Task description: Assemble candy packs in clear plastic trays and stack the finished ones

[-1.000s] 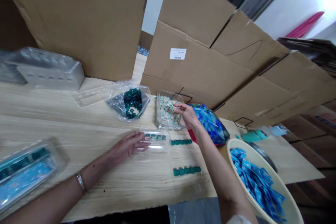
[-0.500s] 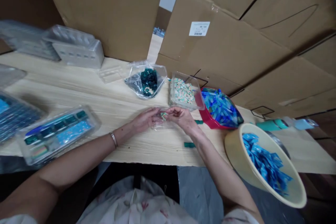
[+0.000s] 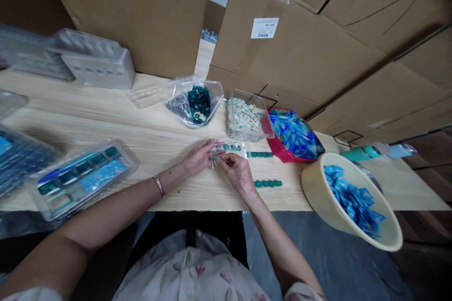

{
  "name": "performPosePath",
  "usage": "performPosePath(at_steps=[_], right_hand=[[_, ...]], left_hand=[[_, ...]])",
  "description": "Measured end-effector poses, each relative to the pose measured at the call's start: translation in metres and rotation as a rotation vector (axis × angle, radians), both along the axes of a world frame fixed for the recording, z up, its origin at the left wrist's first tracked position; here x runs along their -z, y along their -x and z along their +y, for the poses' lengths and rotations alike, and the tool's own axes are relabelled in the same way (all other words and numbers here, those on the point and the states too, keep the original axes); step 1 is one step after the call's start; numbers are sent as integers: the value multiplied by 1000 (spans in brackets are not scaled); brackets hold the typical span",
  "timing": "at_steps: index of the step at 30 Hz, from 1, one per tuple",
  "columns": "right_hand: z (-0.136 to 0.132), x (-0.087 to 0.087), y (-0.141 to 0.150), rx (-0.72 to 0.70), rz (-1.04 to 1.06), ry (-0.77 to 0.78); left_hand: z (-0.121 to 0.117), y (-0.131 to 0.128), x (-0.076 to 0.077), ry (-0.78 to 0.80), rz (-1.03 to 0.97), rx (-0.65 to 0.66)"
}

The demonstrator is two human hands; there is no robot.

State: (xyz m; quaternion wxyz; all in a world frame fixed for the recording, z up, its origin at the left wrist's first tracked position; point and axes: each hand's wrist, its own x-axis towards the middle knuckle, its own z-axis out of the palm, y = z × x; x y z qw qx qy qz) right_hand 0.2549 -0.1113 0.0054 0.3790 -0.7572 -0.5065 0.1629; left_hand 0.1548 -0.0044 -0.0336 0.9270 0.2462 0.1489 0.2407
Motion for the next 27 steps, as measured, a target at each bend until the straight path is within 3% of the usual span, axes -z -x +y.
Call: performPosePath(at_steps=[7, 12, 18, 22, 25, 27], right_hand=[[-2, 9, 14, 110, -188, -168], [-2, 16, 13, 201, -188, -137], [-8, 17, 17, 176, -189, -123], [-13, 7, 16, 94, -310, -51], [-2, -15, -5, 33, -290, -71], [17, -34, -29, 108, -312, -117]], left_hand=[[-2, 2, -7, -27, 41, 18], [-4, 2, -10, -22, 40, 36], [-3, 3, -6, -11, 57, 55], [-1, 5, -7, -5, 62, 73], [-1, 6, -12, -17, 94, 85], [-2, 7, -15, -27, 101, 107]])
